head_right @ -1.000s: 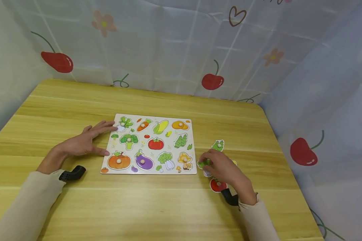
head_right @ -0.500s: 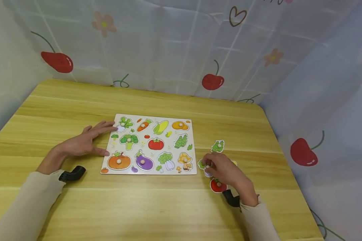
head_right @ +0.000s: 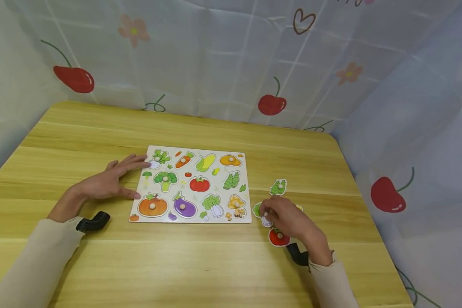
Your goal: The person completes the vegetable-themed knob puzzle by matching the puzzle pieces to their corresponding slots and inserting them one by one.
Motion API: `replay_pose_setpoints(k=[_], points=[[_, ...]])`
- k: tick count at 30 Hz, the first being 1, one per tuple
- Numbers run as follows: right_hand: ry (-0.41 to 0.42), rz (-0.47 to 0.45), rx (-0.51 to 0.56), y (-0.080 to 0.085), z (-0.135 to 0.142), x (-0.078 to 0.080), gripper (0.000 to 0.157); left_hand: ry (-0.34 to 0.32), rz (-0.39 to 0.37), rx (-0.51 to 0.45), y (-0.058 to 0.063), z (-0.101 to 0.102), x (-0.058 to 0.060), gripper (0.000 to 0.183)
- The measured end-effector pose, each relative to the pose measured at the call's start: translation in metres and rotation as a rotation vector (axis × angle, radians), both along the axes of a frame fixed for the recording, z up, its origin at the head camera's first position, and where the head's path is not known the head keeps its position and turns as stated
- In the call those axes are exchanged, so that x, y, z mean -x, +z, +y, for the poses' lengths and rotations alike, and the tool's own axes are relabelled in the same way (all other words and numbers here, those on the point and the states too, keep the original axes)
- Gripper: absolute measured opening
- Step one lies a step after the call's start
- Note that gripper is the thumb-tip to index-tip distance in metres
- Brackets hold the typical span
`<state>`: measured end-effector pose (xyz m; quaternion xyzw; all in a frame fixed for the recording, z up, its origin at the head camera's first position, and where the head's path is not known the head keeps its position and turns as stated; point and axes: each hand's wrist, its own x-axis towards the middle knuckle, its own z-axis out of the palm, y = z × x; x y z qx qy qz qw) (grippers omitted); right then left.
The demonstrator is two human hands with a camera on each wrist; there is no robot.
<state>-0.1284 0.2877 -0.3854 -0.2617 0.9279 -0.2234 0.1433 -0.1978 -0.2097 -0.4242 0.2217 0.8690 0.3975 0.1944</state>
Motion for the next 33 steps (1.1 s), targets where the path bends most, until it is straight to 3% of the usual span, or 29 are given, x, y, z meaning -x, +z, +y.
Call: replay_pose_setpoints(k=[12, 24, 33], points=[[0.019, 0.111, -0.051, -0.001, -0.003, 0.001, 0.023, 0.000, 0.002, 0.002, 0.002, 0.001, -0.002, 0.089], [0.028, 0.124, -0.031, 0.005, -0.023, 0.001, 0.019, 0.007, 0.002, -0.002, 0.001, 0.002, -0.003, 0.089], [-0.020, 0.146, -0.139, 0.013, -0.040, 0.007, 0.021, 0.010, 0.003, 0.001, 0.004, 0.002, -0.003, 0.088]])
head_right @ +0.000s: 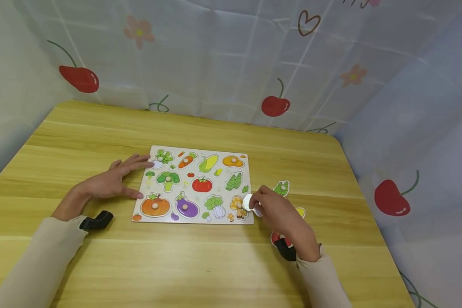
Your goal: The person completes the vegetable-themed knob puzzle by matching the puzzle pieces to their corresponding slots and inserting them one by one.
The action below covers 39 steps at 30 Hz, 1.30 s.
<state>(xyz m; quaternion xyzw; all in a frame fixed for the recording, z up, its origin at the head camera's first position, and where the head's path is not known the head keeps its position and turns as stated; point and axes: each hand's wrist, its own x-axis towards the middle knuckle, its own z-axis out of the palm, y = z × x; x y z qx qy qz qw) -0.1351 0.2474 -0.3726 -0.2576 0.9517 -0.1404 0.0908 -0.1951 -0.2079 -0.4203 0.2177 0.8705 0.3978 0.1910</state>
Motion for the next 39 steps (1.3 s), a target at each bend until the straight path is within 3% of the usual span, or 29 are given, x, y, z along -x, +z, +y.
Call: replay_pose_setpoints(k=[3, 8, 19, 30, 39], points=[[-0.010, 0.003, 0.010, 0.004, -0.003, 0.002, 0.019, 0.001, 0.001, 0.000, 0.001, 0.001, 0.001, 0.088], [0.044, 0.006, 0.064, 0.005, -0.015, 0.006, 0.013, -0.003, 0.002, 0.013, 0.001, 0.000, 0.002, 0.090], [0.167, 0.007, 0.054, -0.010, -0.062, 0.014, 0.008, -0.005, 0.009, 0.010, -0.001, -0.001, 0.000, 0.089], [0.163, -0.056, 0.042, -0.019, -0.079, 0.013, 0.010, 0.001, -0.006, 0.010, -0.002, 0.000, 0.001, 0.090], [0.183, -0.034, 0.039, -0.020, -0.078, 0.012, 0.013, 0.000, -0.001, 0.005, -0.003, -0.001, 0.000, 0.090]])
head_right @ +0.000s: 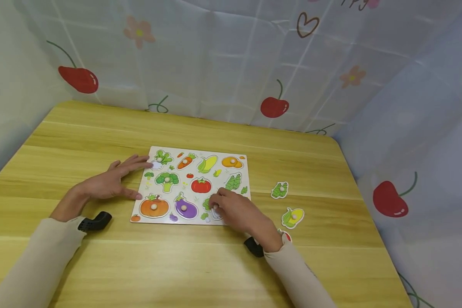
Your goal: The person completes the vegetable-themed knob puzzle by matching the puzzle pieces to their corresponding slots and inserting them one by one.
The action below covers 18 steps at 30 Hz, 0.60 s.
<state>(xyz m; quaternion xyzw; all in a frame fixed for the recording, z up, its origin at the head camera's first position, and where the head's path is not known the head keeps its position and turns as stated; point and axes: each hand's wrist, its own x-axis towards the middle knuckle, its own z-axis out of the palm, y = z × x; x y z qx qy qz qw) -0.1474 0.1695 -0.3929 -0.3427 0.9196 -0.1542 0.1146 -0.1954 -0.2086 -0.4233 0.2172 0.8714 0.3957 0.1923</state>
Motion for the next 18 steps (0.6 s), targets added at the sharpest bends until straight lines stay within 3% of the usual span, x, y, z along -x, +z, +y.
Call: replay_pose_setpoints(k=[5, 18], points=[[-0.001, 0.000, -0.008, 0.001, 0.004, 0.002, 0.017, 0.000, -0.010, -0.010, 0.001, 0.000, -0.001, 0.089], [-0.189, 0.049, 0.082, 0.019, 0.059, 0.020, 0.023, -0.001, -0.009, -0.005, 0.002, 0.001, 0.000, 0.090]])
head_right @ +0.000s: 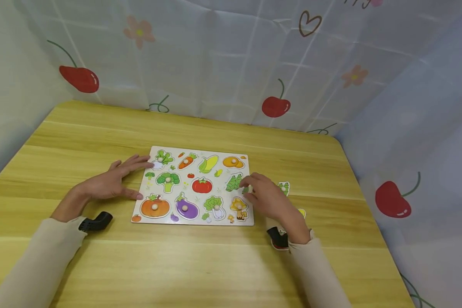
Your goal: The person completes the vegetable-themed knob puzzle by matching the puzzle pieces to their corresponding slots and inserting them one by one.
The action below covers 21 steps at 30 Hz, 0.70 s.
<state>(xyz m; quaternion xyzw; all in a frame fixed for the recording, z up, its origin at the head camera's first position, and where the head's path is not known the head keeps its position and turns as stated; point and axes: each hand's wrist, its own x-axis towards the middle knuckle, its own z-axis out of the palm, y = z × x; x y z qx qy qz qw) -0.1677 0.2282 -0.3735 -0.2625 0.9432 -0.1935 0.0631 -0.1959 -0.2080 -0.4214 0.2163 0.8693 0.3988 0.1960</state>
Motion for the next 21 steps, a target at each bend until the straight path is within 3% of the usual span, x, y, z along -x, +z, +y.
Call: replay_pose_setpoints(k=[6, 21], points=[[-0.084, -0.015, 0.021, -0.002, 0.033, 0.007, 0.023, 0.003, -0.010, -0.002, 0.001, 0.001, 0.000, 0.090], [-0.116, 0.026, 0.049, -0.018, 0.093, 0.022, 0.017, 0.005, 0.003, 0.004, -0.001, -0.001, 0.001, 0.090]])
